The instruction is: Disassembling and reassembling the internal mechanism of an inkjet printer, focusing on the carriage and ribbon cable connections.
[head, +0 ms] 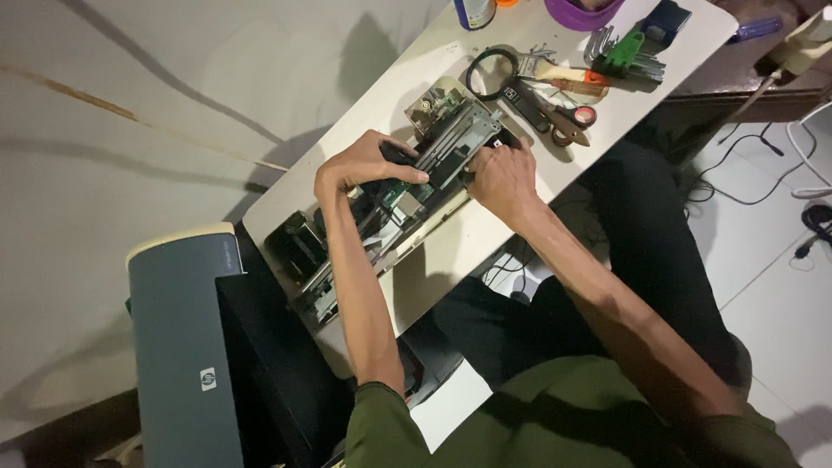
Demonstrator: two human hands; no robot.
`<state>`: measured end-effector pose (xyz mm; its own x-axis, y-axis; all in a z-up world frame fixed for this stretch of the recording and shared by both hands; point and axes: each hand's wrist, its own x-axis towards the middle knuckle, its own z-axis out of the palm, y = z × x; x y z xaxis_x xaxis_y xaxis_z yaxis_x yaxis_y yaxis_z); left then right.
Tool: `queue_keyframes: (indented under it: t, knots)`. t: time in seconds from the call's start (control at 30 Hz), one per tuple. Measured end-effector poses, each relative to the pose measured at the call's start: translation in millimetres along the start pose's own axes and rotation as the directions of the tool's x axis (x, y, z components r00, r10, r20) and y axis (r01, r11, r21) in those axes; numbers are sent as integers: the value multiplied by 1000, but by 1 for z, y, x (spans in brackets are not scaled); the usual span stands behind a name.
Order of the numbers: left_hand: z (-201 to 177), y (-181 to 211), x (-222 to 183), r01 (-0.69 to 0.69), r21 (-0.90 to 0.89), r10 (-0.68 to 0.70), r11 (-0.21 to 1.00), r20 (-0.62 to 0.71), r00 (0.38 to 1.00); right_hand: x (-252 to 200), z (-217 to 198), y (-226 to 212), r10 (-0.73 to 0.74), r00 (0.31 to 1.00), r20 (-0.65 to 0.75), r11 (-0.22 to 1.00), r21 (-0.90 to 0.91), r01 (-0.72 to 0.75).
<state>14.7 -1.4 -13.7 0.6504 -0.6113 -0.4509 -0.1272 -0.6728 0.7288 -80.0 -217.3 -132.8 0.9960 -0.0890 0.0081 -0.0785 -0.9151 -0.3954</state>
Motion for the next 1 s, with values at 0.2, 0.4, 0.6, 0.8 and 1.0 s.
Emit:
queue_keyframes:
  t: [0.2, 0.4, 0.6, 0.8, 1.0]
  knots:
    - [1, -2, 3, 19, -28, -19, 999, -7, 1000, 4, 5, 2, 12, 1000, 25, 999, -43, -11]
    - [3, -4, 8, 12, -44, -13, 999, -21, 1000, 4, 5, 2, 30, 999, 24, 998, -49, -29]
    - [5, -8, 8, 6, -52, -9, 999, -45, 999, 6, 4, 3, -8, 999, 33, 998, -55, 9]
    - [3, -7, 8, -21, -30, 19, 999, -57, 998, 12, 15, 15, -14, 996, 85, 999, -46, 18]
    - [5, -9, 7, -59, -30, 57, 998, -57, 997, 7, 9, 9, -35, 999, 38, 999, -30, 36]
